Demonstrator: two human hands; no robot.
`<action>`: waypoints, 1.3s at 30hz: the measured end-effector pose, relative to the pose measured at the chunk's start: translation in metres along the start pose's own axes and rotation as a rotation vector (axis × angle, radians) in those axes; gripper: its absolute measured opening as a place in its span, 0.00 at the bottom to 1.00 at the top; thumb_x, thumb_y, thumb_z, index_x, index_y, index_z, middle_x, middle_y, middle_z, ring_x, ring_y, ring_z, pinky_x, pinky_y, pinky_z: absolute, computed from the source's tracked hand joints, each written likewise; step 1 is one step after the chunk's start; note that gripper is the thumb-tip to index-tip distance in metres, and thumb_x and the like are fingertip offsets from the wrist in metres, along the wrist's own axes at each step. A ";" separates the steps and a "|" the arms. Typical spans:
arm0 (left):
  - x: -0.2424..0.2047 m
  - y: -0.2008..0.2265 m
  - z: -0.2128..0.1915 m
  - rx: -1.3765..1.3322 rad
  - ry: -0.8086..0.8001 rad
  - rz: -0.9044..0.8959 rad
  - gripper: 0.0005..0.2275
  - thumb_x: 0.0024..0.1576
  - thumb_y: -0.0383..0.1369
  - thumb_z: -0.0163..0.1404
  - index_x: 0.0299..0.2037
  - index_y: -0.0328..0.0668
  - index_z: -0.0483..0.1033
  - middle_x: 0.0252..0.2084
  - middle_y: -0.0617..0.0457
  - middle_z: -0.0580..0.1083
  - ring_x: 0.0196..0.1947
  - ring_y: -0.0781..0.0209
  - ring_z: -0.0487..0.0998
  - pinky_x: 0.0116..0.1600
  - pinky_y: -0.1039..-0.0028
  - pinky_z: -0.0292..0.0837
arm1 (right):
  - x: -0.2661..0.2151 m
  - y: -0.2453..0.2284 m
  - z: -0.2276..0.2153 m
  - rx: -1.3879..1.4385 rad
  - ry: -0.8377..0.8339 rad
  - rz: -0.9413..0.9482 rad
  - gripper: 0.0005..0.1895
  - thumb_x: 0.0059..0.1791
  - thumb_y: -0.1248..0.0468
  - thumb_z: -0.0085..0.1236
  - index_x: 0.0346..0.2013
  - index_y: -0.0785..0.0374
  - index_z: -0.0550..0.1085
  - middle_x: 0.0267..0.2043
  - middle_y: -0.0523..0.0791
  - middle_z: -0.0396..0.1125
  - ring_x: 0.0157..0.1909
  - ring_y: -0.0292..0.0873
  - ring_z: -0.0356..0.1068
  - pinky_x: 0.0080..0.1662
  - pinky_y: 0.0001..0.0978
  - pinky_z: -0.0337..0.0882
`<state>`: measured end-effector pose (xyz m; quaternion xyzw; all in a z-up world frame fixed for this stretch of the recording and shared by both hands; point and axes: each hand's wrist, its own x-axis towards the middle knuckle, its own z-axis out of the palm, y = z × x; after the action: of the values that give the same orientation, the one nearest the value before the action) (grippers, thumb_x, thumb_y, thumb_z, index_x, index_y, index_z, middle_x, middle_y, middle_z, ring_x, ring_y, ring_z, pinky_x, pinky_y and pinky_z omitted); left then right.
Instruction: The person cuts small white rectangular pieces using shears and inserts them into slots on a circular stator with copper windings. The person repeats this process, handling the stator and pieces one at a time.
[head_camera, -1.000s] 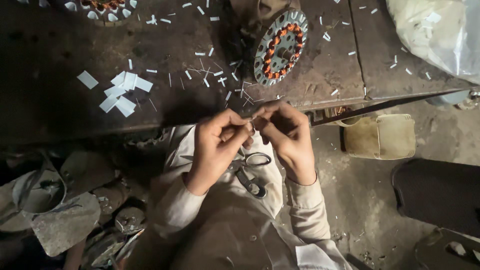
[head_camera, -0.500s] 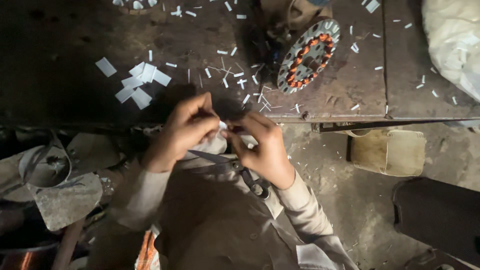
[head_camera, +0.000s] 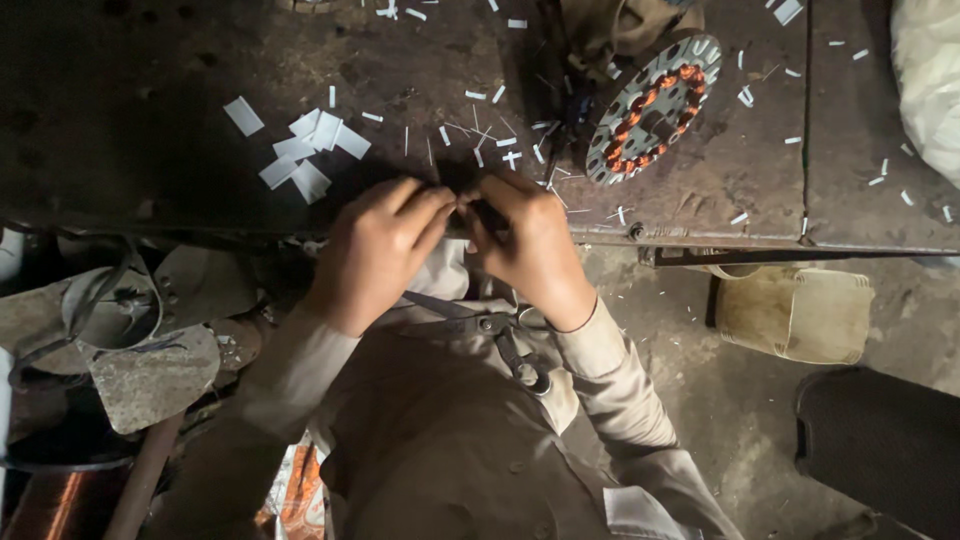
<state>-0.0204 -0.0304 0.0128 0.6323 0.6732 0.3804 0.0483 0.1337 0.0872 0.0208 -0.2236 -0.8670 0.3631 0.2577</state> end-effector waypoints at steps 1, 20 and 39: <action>-0.001 -0.002 0.001 0.023 0.008 0.040 0.07 0.59 0.26 0.56 0.45 0.32 0.79 0.40 0.42 0.75 0.38 0.45 0.79 0.43 0.61 0.74 | 0.001 0.001 0.000 -0.010 -0.011 0.026 0.09 0.44 0.74 0.63 0.39 0.68 0.75 0.36 0.53 0.71 0.35 0.56 0.74 0.36 0.40 0.71; 0.010 -0.008 0.002 -0.051 -0.045 0.021 0.07 0.56 0.25 0.57 0.41 0.33 0.77 0.38 0.42 0.74 0.37 0.42 0.77 0.41 0.59 0.73 | 0.016 0.014 -0.007 0.142 -0.102 -0.019 0.05 0.44 0.75 0.60 0.33 0.67 0.75 0.28 0.48 0.72 0.27 0.41 0.76 0.33 0.31 0.71; 0.011 0.001 0.002 -0.075 -0.013 -0.019 0.05 0.57 0.24 0.56 0.41 0.33 0.76 0.38 0.42 0.73 0.40 0.40 0.76 0.44 0.57 0.71 | 0.018 0.019 -0.010 0.050 -0.176 -0.008 0.07 0.44 0.71 0.65 0.34 0.67 0.75 0.27 0.52 0.68 0.28 0.52 0.69 0.34 0.38 0.67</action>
<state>-0.0207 -0.0198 0.0159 0.6262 0.6639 0.4009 0.0799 0.1297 0.1148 0.0184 -0.1811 -0.8778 0.4018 0.1874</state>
